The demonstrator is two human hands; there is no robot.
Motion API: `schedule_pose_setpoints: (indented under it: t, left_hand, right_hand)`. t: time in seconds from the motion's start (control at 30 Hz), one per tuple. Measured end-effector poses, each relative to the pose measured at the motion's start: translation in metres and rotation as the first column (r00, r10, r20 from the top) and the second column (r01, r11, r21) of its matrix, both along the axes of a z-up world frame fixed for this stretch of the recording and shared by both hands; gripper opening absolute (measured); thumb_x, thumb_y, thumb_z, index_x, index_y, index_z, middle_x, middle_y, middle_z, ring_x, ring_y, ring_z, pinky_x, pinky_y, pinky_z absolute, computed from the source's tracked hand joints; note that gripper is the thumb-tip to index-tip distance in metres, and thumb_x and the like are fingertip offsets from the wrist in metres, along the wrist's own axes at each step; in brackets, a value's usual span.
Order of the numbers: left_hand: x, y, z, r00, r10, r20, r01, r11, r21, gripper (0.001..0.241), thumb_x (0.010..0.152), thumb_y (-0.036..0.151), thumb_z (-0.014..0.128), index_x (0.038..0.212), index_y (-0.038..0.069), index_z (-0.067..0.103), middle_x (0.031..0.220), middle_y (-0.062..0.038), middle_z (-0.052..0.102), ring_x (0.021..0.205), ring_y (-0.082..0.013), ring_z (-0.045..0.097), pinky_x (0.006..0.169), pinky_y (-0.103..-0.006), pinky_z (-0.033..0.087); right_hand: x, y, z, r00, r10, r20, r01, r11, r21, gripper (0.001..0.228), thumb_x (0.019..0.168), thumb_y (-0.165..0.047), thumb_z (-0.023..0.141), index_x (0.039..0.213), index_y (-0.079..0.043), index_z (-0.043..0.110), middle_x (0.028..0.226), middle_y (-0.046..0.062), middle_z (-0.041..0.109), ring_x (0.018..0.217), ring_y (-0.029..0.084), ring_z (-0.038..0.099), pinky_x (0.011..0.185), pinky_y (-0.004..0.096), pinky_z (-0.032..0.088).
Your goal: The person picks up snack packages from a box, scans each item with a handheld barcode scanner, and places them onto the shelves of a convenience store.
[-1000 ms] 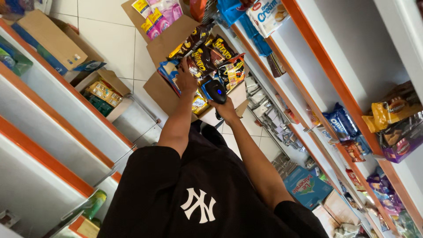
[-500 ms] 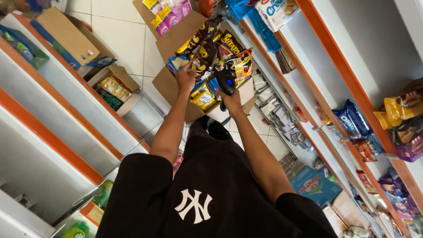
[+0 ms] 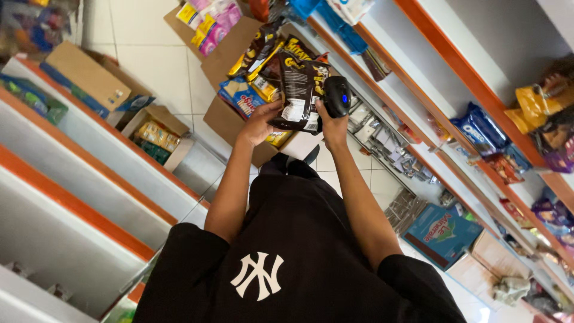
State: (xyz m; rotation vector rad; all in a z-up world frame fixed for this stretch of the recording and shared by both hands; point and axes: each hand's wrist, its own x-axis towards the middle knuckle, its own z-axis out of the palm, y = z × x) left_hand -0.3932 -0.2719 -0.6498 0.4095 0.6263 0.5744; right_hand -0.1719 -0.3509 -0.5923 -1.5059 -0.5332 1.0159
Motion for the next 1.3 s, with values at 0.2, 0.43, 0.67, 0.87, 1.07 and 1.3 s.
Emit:
schedule_pose_setpoints:
  t: [0.2,0.43,0.67,0.87,1.07,1.3]
  left_hand:
    - [0.028,0.032,0.123,0.971,-0.143,-0.194,0.202,0.921,0.332,0.082,0.088,0.035,0.071,0.155,0.015,0.026,0.165,-0.005,0.021,0.138,-0.0315,0.045,0.087,-0.0470,0.061]
    - [0.083,0.031,0.155,0.957,0.073,-0.280,0.246,0.303,0.921,0.070,0.108,0.024,0.068,0.166,0.010,0.032,0.172,-0.010,0.036,0.161,-0.0311,0.033,0.133,-0.0447,0.026]
    - [0.105,0.020,0.176,0.962,0.063,-0.265,0.215,0.426,0.879,0.044,0.108,0.019,0.061,0.149,0.005,0.054,0.152,-0.011,0.059,0.145,-0.0254,0.052,0.124,-0.0381,0.036]
    - [0.113,0.017,0.208,0.978,0.089,-0.186,0.120,0.485,0.866,0.050,0.102,0.017,0.069,0.148,0.004,0.056,0.146,-0.012,0.062,0.135,-0.0190,0.058,0.118,-0.0342,0.044]
    - [0.117,0.013,0.218,0.986,0.096,-0.137,0.045,0.637,0.769,0.063,0.093,0.013,0.081,0.149,0.002,0.054,0.141,-0.012,0.064,0.125,-0.0161,0.062,0.110,-0.0317,0.051]
    - [0.122,0.015,0.209,0.984,0.179,-0.009,-0.125,0.722,0.681,0.072,0.090,0.007,0.083,0.147,0.009,0.039,0.137,-0.013,0.062,0.122,-0.0193,0.064,0.105,-0.0345,0.054]
  right_hand:
    - [0.035,-0.006,0.038,0.976,-0.180,0.124,0.181,0.984,0.003,0.040,0.089,-0.014,0.088,0.117,0.002,0.066,0.099,0.005,0.064,0.087,0.016,0.061,0.077,0.031,0.054]
    - [0.055,-0.020,0.085,0.954,-0.287,0.090,0.279,0.956,0.090,0.038,0.086,-0.014,0.085,0.116,-0.004,0.064,0.100,0.003,0.067,0.091,0.013,0.065,0.083,0.030,0.055]
    - [0.066,-0.050,0.121,0.959,-0.279,0.055,0.263,0.944,0.199,0.034,0.089,-0.008,0.083,0.118,-0.003,0.064,0.105,0.004,0.066,0.100,0.016,0.066,0.091,0.032,0.056]
    - [0.059,-0.047,0.141,0.947,-0.316,-0.059,0.321,0.919,0.230,0.043,0.084,0.006,0.083,0.119,-0.004,0.061,0.106,0.003,0.060,0.100,0.016,0.062,0.089,0.033,0.055]
    - [0.048,-0.042,0.146,0.912,-0.321,-0.257,0.392,0.868,0.307,0.043,0.086,0.012,0.078,0.120,-0.005,0.058,0.111,0.004,0.058,0.104,0.018,0.062,0.092,0.035,0.055]
    - [0.044,-0.038,0.154,0.860,-0.347,-0.373,0.464,0.836,0.294,0.043,0.083,0.009,0.077,0.117,-0.009,0.056,0.109,0.004,0.058,0.099,0.020,0.063,0.084,0.039,0.056]
